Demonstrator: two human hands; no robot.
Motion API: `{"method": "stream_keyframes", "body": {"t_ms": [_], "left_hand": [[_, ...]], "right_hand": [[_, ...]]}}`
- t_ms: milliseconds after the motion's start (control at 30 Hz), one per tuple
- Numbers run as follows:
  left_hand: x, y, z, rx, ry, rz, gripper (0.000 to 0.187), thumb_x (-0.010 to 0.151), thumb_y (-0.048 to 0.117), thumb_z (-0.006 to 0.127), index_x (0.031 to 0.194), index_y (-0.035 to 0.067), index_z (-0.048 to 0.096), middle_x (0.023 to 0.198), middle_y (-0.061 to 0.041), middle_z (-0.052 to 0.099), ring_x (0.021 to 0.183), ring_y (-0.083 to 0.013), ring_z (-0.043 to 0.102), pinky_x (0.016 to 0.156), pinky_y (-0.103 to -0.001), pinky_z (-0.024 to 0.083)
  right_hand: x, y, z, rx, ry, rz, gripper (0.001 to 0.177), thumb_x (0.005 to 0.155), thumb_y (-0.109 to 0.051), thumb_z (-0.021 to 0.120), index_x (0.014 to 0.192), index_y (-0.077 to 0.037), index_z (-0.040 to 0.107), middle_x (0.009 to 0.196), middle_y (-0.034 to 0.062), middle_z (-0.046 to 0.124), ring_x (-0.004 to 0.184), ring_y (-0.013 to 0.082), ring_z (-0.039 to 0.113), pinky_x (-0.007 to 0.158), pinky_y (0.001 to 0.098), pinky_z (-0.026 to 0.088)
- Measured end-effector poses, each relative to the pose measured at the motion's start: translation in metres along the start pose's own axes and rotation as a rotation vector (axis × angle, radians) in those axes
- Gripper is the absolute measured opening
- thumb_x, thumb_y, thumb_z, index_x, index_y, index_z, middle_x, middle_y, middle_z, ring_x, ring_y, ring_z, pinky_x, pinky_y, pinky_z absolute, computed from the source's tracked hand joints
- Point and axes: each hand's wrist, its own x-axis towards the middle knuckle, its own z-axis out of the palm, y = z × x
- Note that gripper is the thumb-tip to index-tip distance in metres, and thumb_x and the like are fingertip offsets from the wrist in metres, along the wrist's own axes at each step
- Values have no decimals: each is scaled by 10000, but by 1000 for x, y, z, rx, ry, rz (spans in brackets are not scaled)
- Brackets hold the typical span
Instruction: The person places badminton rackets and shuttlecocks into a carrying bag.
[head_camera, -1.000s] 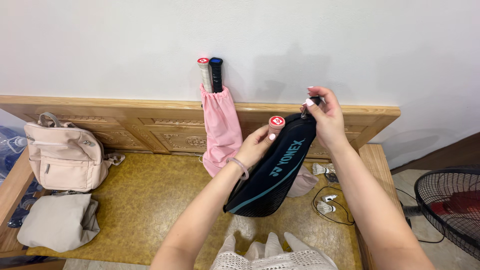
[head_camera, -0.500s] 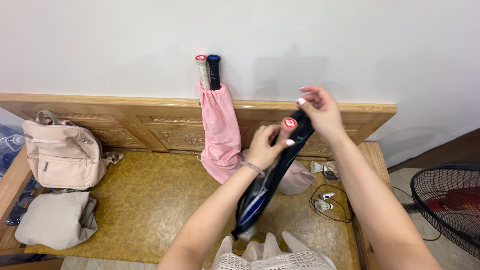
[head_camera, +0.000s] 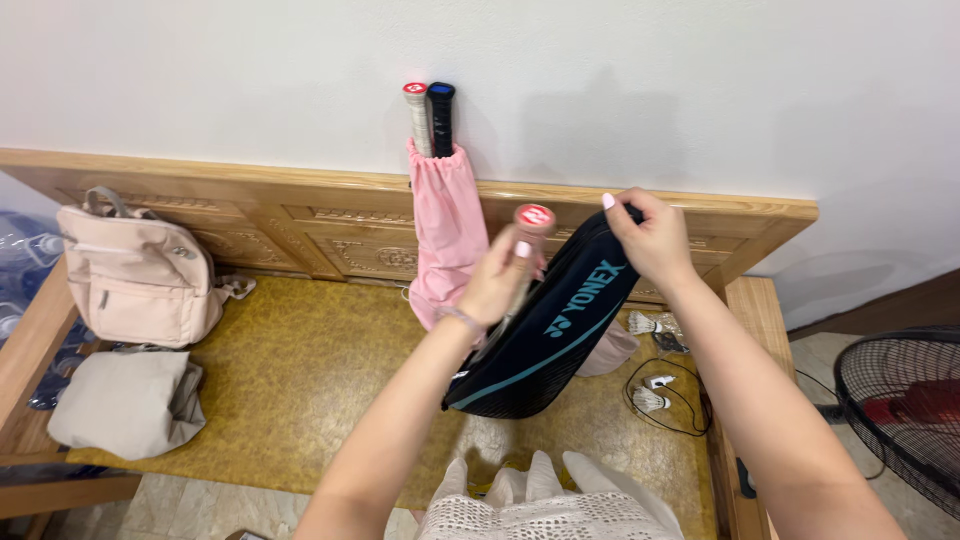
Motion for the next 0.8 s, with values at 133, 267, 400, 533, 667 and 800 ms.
{"method": "stream_keyframes", "body": {"t_ms": [133, 267, 400, 533, 667, 800], "left_hand": [[4, -14, 22, 318, 40, 60, 380, 1102, 346, 498, 1340, 70, 606, 1033, -71, 652, 931, -167, 592, 857, -305, 506], [18, -31, 20, 461, -28, 140, 393, 1109, 339, 523, 1359, 50, 615, 1196, -101, 687, 1105, -205, 624, 1009, -342, 487], [24, -53, 19, -32, -149, -191, 506, 1073, 356, 529, 1473, 45, 520, 1319, -91, 662, 1188, -157, 600, 1054, -314, 467], [33, -64, 16, -151, -238, -97, 600, 1091, 330, 548, 1592, 53, 367, 1464, -86, 558, 1268, -130, 541, 1107, -295, 426], [27, -42, 15, 30, -140, -331, 867, 1050, 293, 582, 1709, 196, 27, 1392, -212, 627, 1168, -222, 599, 1061, -337, 470], [32, -32, 22, -156, -203, -37, 856, 1052, 286, 573, 1666, 156, -10, 1583, -192, 456, 1451, -220, 452, 1194, -327, 339]], "right_hand": [[-5, 5, 17, 34, 79, -60, 256, 1035, -264, 697, 976, -15, 721, 704, 24, 665, 652, 70, 586, 605, 248, 481], [-6, 19, 16, 201, 78, -67, 166, 1023, -189, 680, 1040, -28, 646, 846, 22, 635, 769, 56, 555, 687, 237, 476], [-10, 20, 13, 338, 17, -133, 211, 979, -117, 660, 1149, -40, 561, 1023, 37, 613, 913, 70, 563, 807, 236, 490], [-19, 9, 13, -104, 120, -47, 449, 896, -257, 755, 1240, -51, 552, 1095, 111, 602, 1010, 213, 572, 900, 376, 481], [-47, 22, 34, -518, 345, -206, 598, 950, -371, 817, 1376, -73, 520, 1364, 162, 436, 1314, 352, 431, 1112, 541, 360], [-58, 20, 41, -405, 244, -269, 823, 852, -317, 803, 1533, -70, 412, 1557, 237, 315, 1465, 459, 307, 1193, 598, 302]]}}
